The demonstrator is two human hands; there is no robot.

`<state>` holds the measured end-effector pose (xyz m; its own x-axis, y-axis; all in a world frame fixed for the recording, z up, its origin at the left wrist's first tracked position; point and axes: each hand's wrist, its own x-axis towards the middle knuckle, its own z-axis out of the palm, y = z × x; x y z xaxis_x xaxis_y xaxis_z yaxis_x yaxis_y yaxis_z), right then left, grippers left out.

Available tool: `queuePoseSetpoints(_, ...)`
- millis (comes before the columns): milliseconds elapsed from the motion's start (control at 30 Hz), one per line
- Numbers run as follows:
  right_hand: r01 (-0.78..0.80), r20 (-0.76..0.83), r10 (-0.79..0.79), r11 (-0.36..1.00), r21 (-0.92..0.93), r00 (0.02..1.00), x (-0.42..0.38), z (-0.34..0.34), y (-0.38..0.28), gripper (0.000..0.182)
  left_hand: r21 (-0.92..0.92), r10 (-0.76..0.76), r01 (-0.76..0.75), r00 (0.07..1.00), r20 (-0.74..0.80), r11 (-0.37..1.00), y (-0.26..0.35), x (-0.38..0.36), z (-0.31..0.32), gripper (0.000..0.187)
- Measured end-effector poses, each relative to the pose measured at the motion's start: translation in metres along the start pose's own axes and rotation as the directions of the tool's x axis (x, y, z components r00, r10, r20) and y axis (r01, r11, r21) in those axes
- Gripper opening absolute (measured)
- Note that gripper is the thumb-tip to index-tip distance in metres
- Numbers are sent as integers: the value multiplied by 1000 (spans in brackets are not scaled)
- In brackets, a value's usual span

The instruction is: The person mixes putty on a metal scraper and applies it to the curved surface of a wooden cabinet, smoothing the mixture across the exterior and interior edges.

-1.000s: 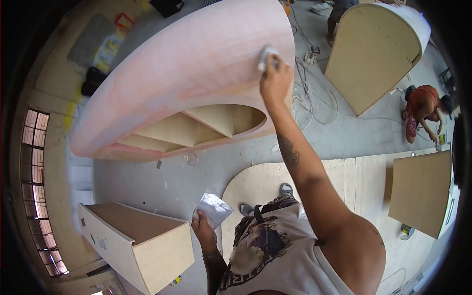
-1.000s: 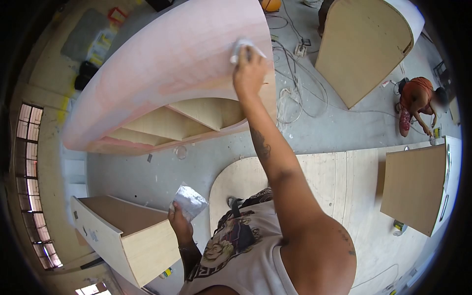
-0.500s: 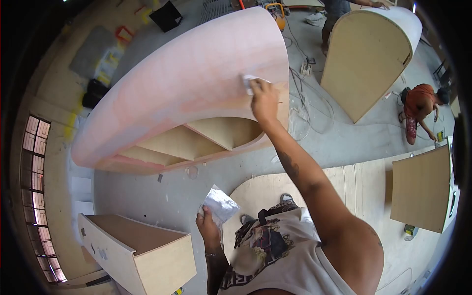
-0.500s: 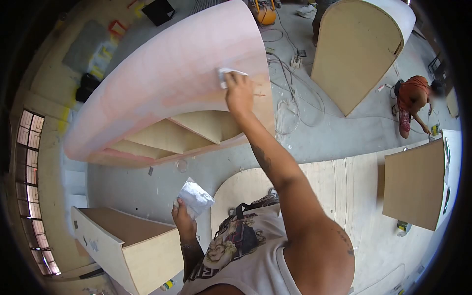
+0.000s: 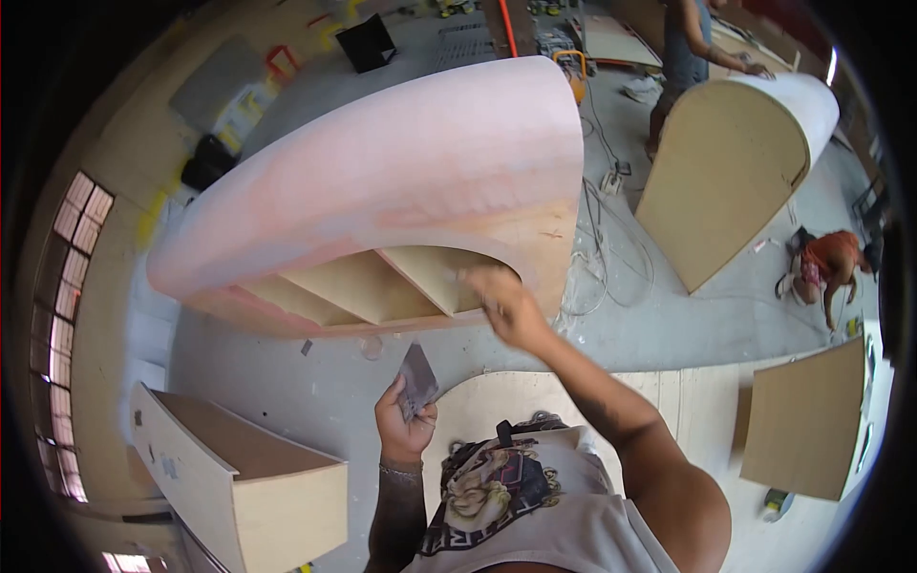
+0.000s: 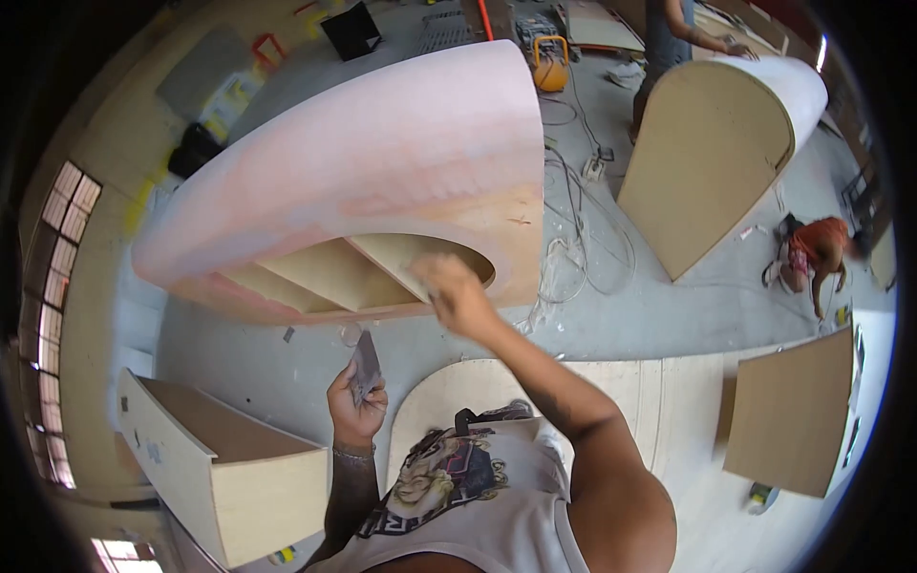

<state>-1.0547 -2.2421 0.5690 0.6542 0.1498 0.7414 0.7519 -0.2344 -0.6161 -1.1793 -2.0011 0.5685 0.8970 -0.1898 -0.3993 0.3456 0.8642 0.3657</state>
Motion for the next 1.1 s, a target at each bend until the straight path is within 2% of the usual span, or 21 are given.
queuePoseSetpoints(33, -9, 86, 2, 997, 72, 996, -15, -2, -26, 62, -107, -108, 122, 985, 133, 987, -1, 1, -13, 22)
queuePoseSetpoints(67, -29, 168, 5, 990, 141, 986, -32, -4, -46, 62, -107, -93, 107, 987, 127, 989, -4, -1, -15, 23)
queuePoseSetpoints(133, -97, 388, 40, 987, 129, 921, -59, -8, -66, 61, -77, -78, 88, 989, 125, 993, -3, 4, -2, 23)
queuePoseSetpoints(233, -123, 765, 110, 992, -40, 634, -138, -4, 25, 58, 157, 236, -228, 971, -30, 961, -3, -23, 69, 21)
queuePoseSetpoints(267, -191, 624, 195, 979, -75, 757, -132, -10, 42, 55, 197, 277, -262, 960, -49, 945, 0, -26, 79, 21)
queuePoseSetpoints(300, -248, 347, 292, 955, -165, 891, -119, -16, 65, 53, 231, 319, -296, 945, -70, 927, 2, -29, 86, 21)
queuePoseSetpoints(333, -218, 80, 243, 946, -240, 967, -94, -24, 91, 52, 265, 361, -325, 927, -103, 908, 1, -34, 87, 21)
queuePoseSetpoints(367, -182, -213, 107, 911, -371, 971, -52, -37, 93, 53, 281, 360, -311, 922, -142, 908, 0, -36, 83, 20)
queuePoseSetpoints(400, -266, -339, 120, 865, -426, 933, -14, -55, 105, 57, 265, 340, -290, 925, -169, 920, -4, -35, 80, 20)
queuePoseSetpoints(433, -407, -484, 102, 705, -581, 869, 19, -64, 95, 57, 250, 321, -269, 926, -197, 930, -10, -36, 76, 20)
queuePoseSetpoints(467, -442, -562, 45, 671, -596, 826, 45, -66, 105, 57, 236, 303, -249, 925, -229, 939, -12, -38, 67, 20)
queuePoseSetpoints(500, -479, -630, -17, 634, -607, 776, 62, -65, 113, 56, 256, 293, -241, 937, -192, 936, -12, -36, 45, 20)
queuePoseSetpoints(600, -308, -395, -23, 584, -751, 918, 73, -15, 137, 54, 258, 281, -235, 946, -159, 937, -19, -36, 32, 20)
queuePoseSetpoints(700, -188, -151, 117, 740, -646, 982, 44, 20, 137, 56, 247, 338, -285, 918, -208, 926, -20, -45, 22, 20)
queuePoseSetpoints(800, -536, -549, 248, 708, -460, 798, 30, 0, 148, 57, 260, 397, -333, 881, -259, 906, -13, -61, 15, 22)
queuePoseSetpoints(867, -563, -740, 55, 686, -460, 671, 35, -24, 153, 59, 266, 416, -344, 861, -292, 900, -12, -74, 4, 23)
queuePoseSetpoints(967, -388, -617, -48, 737, -553, 786, 53, -9, 162, 55, 249, 420, -353, 851, -316, 902, -11, -80, -9, 24)
queuePoseSetpoints(1000, -331, -483, 7, 738, -588, 876, 52, 4, 154, 56, 232, 412, -349, 846, -337, 908, -11, -75, -6, 24)
queuePoseSetpoints(1033, -162, -267, -9, 774, -612, 964, 45, 18, 154, 56, 211, 400, -344, 843, -361, 915, -12, -70, -3, 25)
queuePoseSetpoints(1067, -202, 7, 227, 880, -431, 974, 32, 32, 157, 55, 176, 379, -338, 868, -321, 924, -14, -66, -5, 24)
queuePoseSetpoints(1100, -249, 43, 273, 922, -297, 961, 27, 43, 117, 57, 145, 366, -338, 890, -273, 930, -12, -60, -9, 24)
